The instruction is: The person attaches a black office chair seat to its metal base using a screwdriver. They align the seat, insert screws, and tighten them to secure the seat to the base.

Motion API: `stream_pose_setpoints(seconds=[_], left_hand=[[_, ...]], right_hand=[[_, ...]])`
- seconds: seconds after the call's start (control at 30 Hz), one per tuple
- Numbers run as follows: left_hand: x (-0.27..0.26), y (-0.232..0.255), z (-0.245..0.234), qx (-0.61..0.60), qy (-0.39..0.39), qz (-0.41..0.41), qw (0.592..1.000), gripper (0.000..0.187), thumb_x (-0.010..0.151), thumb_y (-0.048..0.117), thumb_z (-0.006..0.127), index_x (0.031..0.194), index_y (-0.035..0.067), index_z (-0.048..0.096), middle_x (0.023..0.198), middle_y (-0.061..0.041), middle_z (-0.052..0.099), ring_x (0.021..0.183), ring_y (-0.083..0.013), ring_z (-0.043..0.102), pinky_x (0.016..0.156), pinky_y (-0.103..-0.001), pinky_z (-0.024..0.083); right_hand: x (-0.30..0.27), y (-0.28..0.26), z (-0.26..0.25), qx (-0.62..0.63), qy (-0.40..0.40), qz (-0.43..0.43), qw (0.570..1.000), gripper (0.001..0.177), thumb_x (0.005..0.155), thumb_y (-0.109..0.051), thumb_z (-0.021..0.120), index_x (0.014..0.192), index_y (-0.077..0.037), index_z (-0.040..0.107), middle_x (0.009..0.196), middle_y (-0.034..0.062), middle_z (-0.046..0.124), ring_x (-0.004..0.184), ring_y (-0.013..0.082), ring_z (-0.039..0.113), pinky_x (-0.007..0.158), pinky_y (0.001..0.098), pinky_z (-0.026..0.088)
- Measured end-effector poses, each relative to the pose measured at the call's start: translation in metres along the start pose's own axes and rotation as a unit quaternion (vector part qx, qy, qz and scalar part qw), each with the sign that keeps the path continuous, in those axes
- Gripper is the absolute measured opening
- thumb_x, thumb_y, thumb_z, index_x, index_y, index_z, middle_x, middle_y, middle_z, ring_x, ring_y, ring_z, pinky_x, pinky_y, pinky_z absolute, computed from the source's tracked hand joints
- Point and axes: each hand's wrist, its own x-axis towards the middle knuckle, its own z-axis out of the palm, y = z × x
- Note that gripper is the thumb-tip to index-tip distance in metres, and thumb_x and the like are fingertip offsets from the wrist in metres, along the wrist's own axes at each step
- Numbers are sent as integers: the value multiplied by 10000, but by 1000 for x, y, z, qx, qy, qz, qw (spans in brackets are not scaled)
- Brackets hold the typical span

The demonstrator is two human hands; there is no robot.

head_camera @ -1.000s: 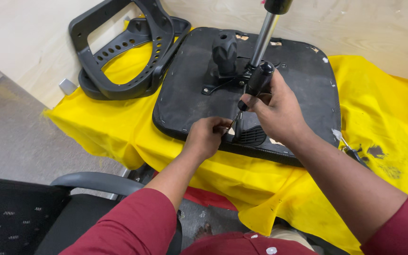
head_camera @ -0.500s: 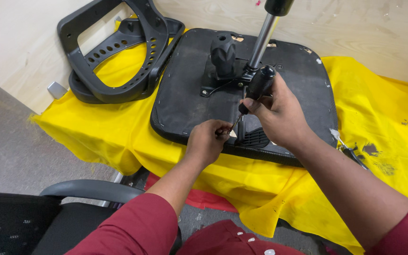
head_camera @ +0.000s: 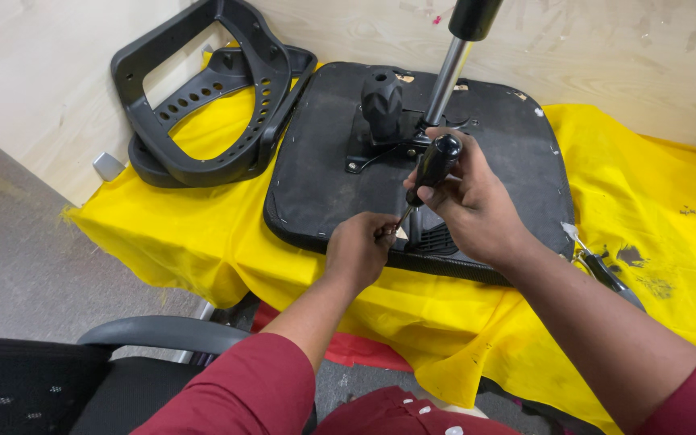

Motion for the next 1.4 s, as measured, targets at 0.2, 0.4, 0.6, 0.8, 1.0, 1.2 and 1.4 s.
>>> stream_pose_setpoints(seconds=[0.2, 0.4, 0.6, 0.8, 1.0, 1.2, 1.4], left_hand=[[-2, 4, -4, 50, 14, 39, 998, 218, 865, 104, 742, 1080, 106, 779, 1050, -78, 757, 982, -262, 720, 870, -405, 554], [3, 9, -9, 40, -39, -51, 997, 208, 880, 174, 739, 1086, 153, 763, 1064, -23, 747, 997, -200, 726, 896, -364, 550], [2, 7, -9, 58, -17, -12, 998, 186, 878, 172, 745, 1061, 164, 778, 1068, -13, 748, 1020, -222, 707, 894, -389, 536], [0, 7, -7, 64, -13, -4, 998, 173, 886, 182, 731, 1052, 170, 779, 1065, 2, 747, 1047, -213, 701, 900, -387, 534], [0, 7, -4, 75, 4, 6, 997, 170, 875, 165, 728, 1034, 163, 789, 1065, -5, 749, 1062, -237, 687, 893, -406, 526], [3, 2, -2, 69, -9, 15, 997, 169, 885, 164, 735, 1048, 147, 779, 1061, -27, 739, 1038, -240, 703, 903, -391, 538], [3, 0, -3, 65, -9, 18, 998, 172, 881, 163, 736, 1045, 139, 780, 1070, -22, 749, 1016, -241, 714, 883, -400, 543]], right_hand=[[6, 4, 5, 42, -5, 17, 999, 620, 968, 94, 561, 1507, -107, 330, 1189, 80, 600, 1152, 168, 635, 995, 339, 547], [5, 5, 5, 43, 12, 40, 998, 601, 959, 77, 560, 1484, -105, 332, 1214, 85, 615, 1171, 163, 647, 1003, 335, 562], [2, 14, 6, 11, 31, -9, 999, 487, 962, 27, 650, 1345, -80, 369, 1121, 85, 668, 1101, 167, 677, 954, 344, 567], [-3, 15, 2, 0, 46, 2, 999, 440, 967, -6, 678, 1287, -81, 384, 1132, 68, 666, 1123, 159, 682, 985, 341, 566], [-1, 10, 1, -14, 38, 16, 999, 430, 957, -21, 700, 1266, -73, 405, 1119, 72, 669, 1122, 159, 677, 979, 339, 548], [3, 7, 0, -5, 45, 36, 998, 417, 951, -36, 682, 1270, -75, 418, 1133, 59, 663, 1124, 162, 684, 953, 337, 566], [6, 5, 5, -3, 44, 25, 999, 416, 950, -25, 689, 1261, -59, 415, 1148, 88, 654, 1118, 174, 685, 955, 345, 577]])
